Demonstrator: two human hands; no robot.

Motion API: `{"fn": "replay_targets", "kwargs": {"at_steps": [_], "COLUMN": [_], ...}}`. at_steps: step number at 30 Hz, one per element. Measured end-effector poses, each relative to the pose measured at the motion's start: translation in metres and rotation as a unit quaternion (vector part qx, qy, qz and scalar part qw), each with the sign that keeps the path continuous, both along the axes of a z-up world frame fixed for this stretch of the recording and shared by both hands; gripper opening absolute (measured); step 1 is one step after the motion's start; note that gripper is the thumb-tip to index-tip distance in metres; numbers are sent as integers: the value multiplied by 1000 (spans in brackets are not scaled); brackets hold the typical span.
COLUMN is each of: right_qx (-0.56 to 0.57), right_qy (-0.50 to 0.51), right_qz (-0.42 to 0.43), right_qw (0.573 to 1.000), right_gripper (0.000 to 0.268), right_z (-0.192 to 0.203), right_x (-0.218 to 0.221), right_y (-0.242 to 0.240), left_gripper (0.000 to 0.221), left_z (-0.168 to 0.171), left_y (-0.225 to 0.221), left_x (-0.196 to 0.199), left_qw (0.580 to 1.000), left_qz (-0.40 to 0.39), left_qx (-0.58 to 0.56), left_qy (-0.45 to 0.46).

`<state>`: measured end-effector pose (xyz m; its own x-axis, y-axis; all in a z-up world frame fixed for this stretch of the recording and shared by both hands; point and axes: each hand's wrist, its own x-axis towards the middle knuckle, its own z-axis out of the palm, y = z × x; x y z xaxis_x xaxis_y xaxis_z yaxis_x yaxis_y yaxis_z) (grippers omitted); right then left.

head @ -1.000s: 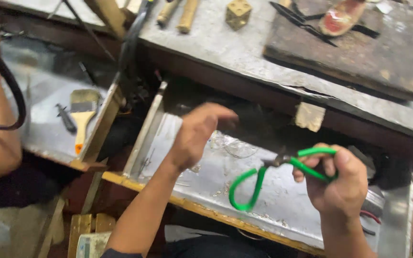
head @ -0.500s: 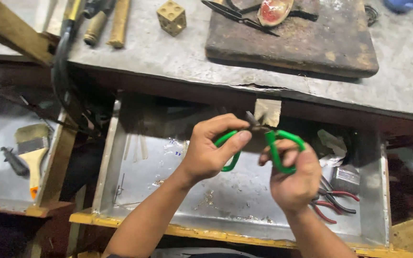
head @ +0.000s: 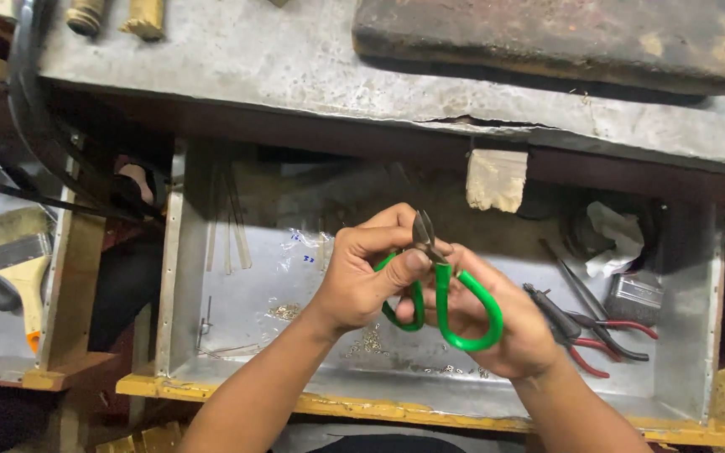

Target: Cutting and shaping small metal wire components for jewelry using snips and a rotary tool at a workbench.

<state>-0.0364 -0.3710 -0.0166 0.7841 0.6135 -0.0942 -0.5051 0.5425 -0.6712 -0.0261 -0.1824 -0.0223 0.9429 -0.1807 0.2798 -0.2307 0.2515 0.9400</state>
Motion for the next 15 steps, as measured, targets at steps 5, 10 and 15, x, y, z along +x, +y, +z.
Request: {"fn": "replay_targets", "kwargs": {"at_steps": [5, 10, 15], "right_qx": [-104, -72, -2], "right_qy": [-69, -85, -83], "right_qz": [75, 64, 83], "right_qw": [989, 992, 993], "right_gripper": [62, 57, 63], "right_z": [-24, -10, -6], "right_x": [-6, -9, -11], "right_y": [-11, 1, 11], "left_gripper": [37, 19, 8], "left_z": [13, -8, -17], "left_y": [-1, -8, -8], "left_x": [-6, -3, 0], "left_qw": [981, 978, 980], "left_qz": [-114, -104, -74], "left_qx": [-110, -163, -183], "left_qy": [110, 71, 22]}}
